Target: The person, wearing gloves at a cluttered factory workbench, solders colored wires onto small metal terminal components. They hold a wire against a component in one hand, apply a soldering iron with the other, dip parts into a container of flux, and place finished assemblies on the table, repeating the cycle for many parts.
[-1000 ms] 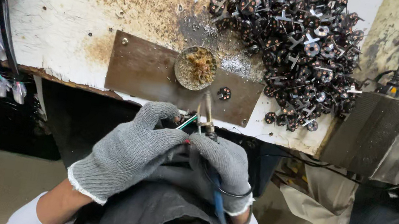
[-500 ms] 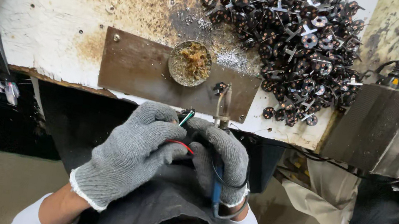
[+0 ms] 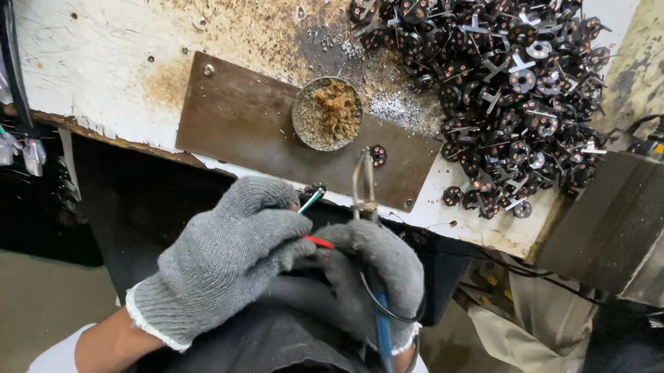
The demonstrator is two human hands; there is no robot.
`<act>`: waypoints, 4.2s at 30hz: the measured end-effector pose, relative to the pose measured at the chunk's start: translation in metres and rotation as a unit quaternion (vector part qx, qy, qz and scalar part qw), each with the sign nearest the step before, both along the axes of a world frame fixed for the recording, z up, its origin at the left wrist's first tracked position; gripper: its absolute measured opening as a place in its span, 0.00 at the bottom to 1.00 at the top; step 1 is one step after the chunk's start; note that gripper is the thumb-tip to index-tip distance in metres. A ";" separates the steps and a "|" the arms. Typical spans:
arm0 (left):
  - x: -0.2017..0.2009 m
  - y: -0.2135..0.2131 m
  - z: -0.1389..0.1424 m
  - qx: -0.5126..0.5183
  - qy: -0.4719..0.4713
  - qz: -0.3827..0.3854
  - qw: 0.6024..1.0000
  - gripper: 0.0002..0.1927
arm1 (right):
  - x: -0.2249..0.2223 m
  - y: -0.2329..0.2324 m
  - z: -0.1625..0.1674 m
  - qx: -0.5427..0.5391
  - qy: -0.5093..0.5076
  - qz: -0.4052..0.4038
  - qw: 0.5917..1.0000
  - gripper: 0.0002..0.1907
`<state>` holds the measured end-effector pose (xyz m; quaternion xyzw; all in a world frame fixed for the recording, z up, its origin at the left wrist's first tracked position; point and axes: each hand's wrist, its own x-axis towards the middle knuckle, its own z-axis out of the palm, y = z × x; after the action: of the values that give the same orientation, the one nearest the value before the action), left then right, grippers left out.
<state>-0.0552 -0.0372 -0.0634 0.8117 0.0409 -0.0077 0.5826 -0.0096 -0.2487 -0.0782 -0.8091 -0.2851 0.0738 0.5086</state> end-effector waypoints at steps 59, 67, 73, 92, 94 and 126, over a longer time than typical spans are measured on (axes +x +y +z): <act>0.038 0.017 -0.007 -0.161 0.183 0.112 0.963 0.04 | 0.021 0.053 -0.030 -0.085 -0.196 -0.066 0.975 0.15; 0.034 0.016 -0.018 0.039 -0.031 0.085 0.995 0.06 | 0.010 0.058 -0.037 -0.020 -0.174 -0.147 0.974 0.18; 0.033 0.021 -0.020 0.042 -0.034 0.051 0.997 0.06 | 0.008 0.058 -0.038 -0.078 -0.175 -0.165 0.968 0.17; 0.041 0.021 -0.032 0.064 -0.052 0.051 0.995 0.07 | -0.002 -0.027 -0.056 -0.119 0.006 -0.105 0.987 0.11; 0.040 0.022 -0.033 0.071 -0.047 0.040 0.996 0.08 | -0.005 -0.025 -0.055 -0.067 0.013 -0.103 0.992 0.13; 0.042 0.018 -0.030 0.139 -0.100 0.060 0.983 0.08 | 0.019 -0.008 -0.034 -0.061 -0.012 -0.133 0.989 0.20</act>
<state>-0.0131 -0.0193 -0.0935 0.8773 0.0323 0.1141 0.4650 0.0091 -0.2567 -0.1127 -0.8701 -0.1762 0.0132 0.4601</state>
